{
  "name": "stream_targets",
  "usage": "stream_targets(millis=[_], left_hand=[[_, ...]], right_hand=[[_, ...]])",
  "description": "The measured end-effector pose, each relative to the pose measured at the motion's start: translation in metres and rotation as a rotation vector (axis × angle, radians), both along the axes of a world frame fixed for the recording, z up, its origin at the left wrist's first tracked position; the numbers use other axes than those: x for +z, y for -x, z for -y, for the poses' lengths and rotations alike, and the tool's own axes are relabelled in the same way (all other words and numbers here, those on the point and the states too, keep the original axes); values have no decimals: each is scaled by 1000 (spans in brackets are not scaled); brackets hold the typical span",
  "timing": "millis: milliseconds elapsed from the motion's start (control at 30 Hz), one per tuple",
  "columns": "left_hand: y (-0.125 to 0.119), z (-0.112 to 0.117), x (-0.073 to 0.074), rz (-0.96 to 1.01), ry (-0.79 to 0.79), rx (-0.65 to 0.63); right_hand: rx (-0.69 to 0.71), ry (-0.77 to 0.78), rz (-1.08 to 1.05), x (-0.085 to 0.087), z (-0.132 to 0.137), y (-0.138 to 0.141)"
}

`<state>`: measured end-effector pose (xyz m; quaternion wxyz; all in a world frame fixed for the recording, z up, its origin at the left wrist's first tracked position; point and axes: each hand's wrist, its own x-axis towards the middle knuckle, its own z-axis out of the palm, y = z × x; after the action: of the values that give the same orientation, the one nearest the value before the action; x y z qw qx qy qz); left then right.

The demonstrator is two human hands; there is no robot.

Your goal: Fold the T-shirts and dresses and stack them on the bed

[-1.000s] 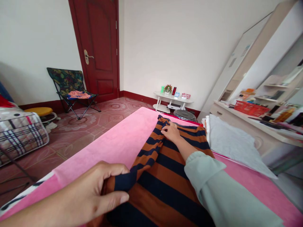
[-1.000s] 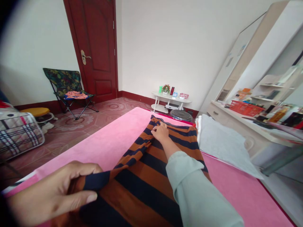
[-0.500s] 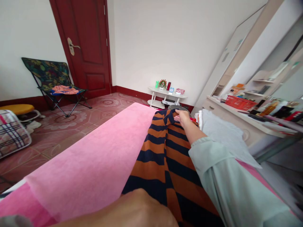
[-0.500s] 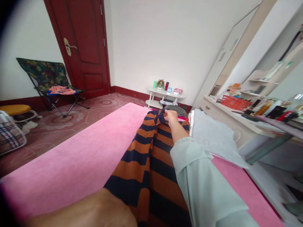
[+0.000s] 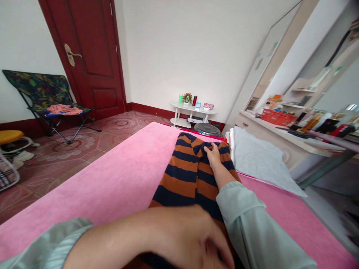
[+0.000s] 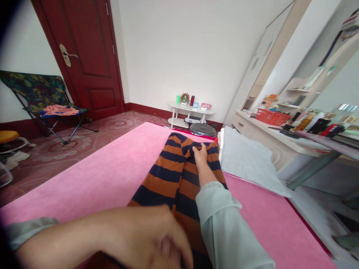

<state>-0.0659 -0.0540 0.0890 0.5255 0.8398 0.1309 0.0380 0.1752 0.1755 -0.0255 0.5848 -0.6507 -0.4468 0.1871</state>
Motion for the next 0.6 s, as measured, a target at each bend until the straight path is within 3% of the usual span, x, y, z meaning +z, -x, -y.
stream_targets(millis=[100, 133, 167, 267, 333, 433, 600], left_hand=[[-19, -48, -25, 12, -451, 542], [-22, -61, -37, -41, -598, 680], [-23, -72, -50, -113, -706, 730], [-22, -88, -84, -255, -871, 693], [-20, -88, -96, -278, -919, 669], [-20, -85, -99, -283, -947, 672], [-21, -86, -97, -271, -963, 670]], right_hand=[[-86, -71, 74, -6, 0, -3], [-126, -70, 116, -7, 1, -3], [-164, -64, 161, -7, 2, -2], [-225, -46, 254, -2, 7, 5], [-207, -17, 313, 3, 13, 10], [-204, 29, 445, 12, 25, 16], [-413, 89, 515, 22, 44, 12]])
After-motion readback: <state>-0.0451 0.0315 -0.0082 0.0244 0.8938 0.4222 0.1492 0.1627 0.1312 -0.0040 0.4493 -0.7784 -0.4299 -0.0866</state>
